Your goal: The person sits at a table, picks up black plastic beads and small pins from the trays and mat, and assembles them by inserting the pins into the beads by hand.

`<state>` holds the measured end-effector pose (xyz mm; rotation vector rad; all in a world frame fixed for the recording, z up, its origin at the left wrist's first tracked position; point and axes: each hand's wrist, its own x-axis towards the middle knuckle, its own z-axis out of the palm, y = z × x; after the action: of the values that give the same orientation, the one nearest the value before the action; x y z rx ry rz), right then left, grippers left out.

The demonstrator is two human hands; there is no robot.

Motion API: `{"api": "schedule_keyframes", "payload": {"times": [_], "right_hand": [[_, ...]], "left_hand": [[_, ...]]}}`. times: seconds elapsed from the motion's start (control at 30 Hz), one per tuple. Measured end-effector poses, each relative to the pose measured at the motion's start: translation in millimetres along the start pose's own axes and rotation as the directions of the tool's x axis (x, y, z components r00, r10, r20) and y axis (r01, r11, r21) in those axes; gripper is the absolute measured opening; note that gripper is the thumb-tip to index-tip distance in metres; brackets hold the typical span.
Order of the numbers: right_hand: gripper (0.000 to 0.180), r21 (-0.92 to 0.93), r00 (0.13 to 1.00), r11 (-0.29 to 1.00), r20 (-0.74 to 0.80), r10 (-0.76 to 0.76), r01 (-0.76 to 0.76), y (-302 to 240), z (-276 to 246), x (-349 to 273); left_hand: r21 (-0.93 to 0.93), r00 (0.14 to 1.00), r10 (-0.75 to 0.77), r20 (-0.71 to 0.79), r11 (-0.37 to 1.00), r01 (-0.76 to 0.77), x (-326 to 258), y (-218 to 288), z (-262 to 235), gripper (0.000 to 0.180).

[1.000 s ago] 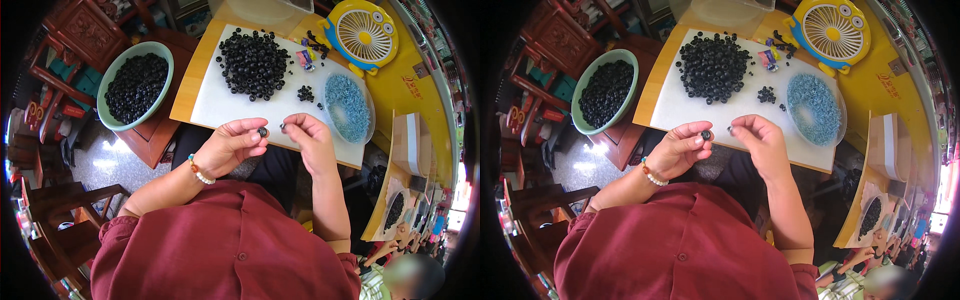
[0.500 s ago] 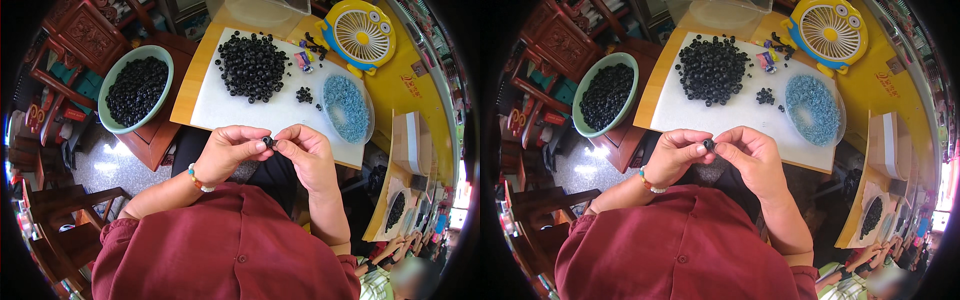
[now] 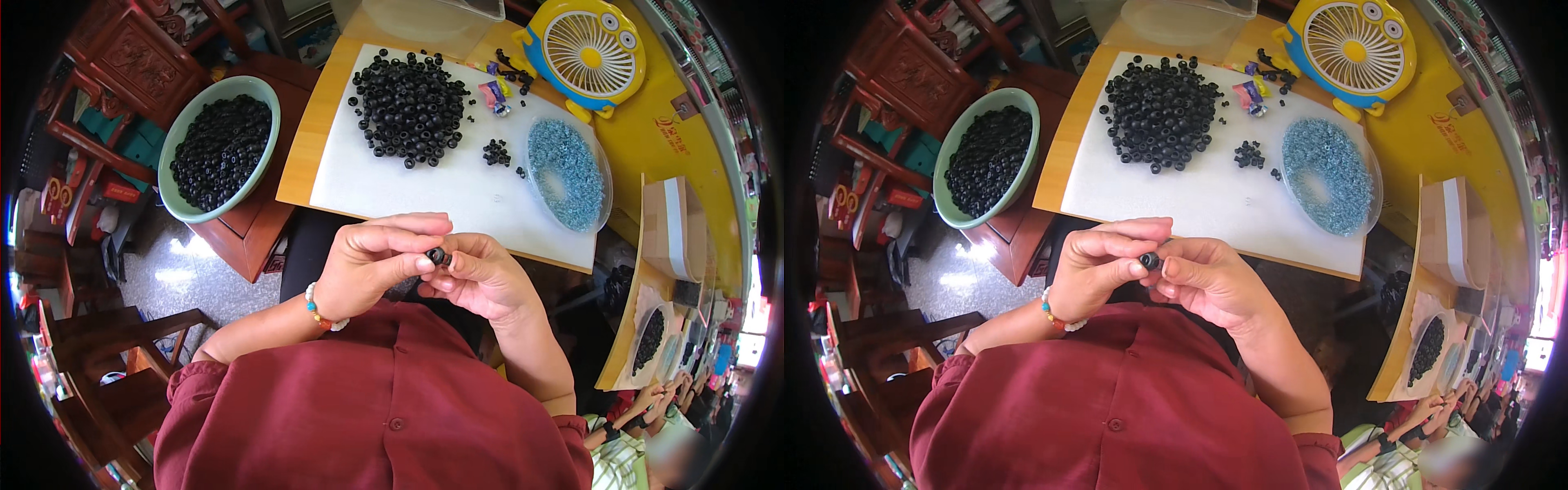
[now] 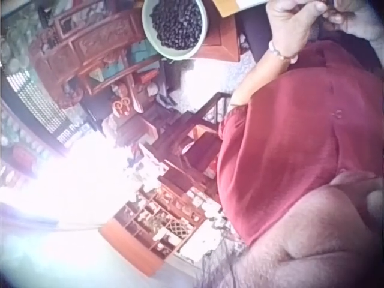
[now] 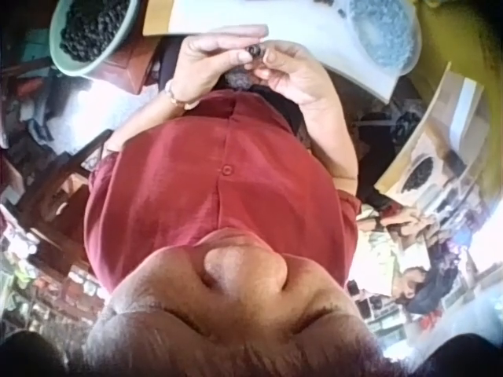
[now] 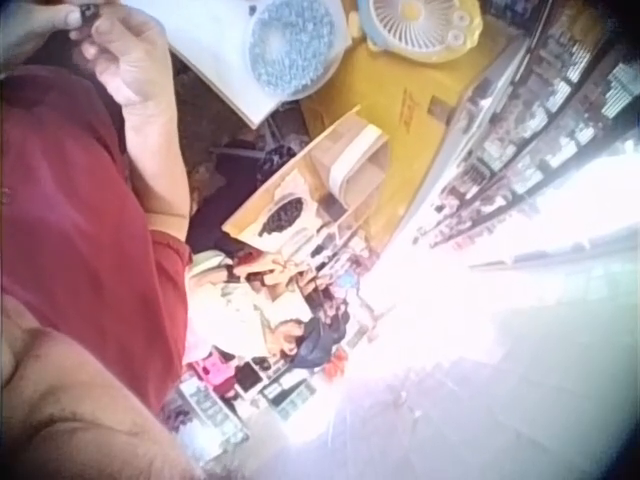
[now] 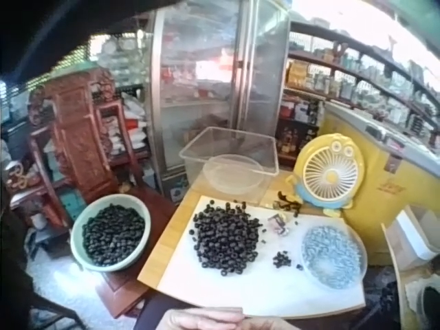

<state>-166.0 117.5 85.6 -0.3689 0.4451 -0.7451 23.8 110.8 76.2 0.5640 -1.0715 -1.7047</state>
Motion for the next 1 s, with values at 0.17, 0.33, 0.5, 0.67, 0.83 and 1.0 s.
{"api": "schedule_keyframes", "payload": {"times": [0.17, 0.33, 0.5, 0.67, 0.83, 1.0], "right_hand": [[0.018, -0.066, 0.998, 0.998, -0.058, -0.013, 0.009, 11, 13, -8], [0.018, -0.052, 0.997, 0.998, -0.064, -0.032, 0.029, 24, 14, -3], [0.016, -0.607, 0.928, 0.790, -0.242, -0.285, 0.084, 18, 4, 15], [0.010, -0.958, 0.485, -0.232, 0.125, -0.866, -0.167, -18, -60, 9], [0.010, -0.935, 0.413, -0.250, 0.131, -0.901, -0.250, -22, -95, 13], [0.007, -0.933, 0.350, -0.263, 0.167, -0.922, -0.246, -16, -102, 14]], "left_hand": [[0.197, 0.970, 0.137, 0.202, 0.964, -0.177, -4, 10, -2, 0.022], [0.313, 0.969, 0.110, 0.219, 0.933, -0.177, -9, 21, -8, 0.021], [0.610, 0.986, 0.155, -0.065, 0.788, -0.084, -3, 28, -44, 0.019], [0.816, 0.760, 0.490, -0.427, 0.571, 0.091, 5, 60, -143, 0.021], [0.961, 0.771, 0.576, -0.272, 0.122, 0.248, -1, 63, -203, 0.024], [0.996, 0.794, 0.608, -0.008, 0.077, -0.049, 31, 32, -123, 0.017]]}}
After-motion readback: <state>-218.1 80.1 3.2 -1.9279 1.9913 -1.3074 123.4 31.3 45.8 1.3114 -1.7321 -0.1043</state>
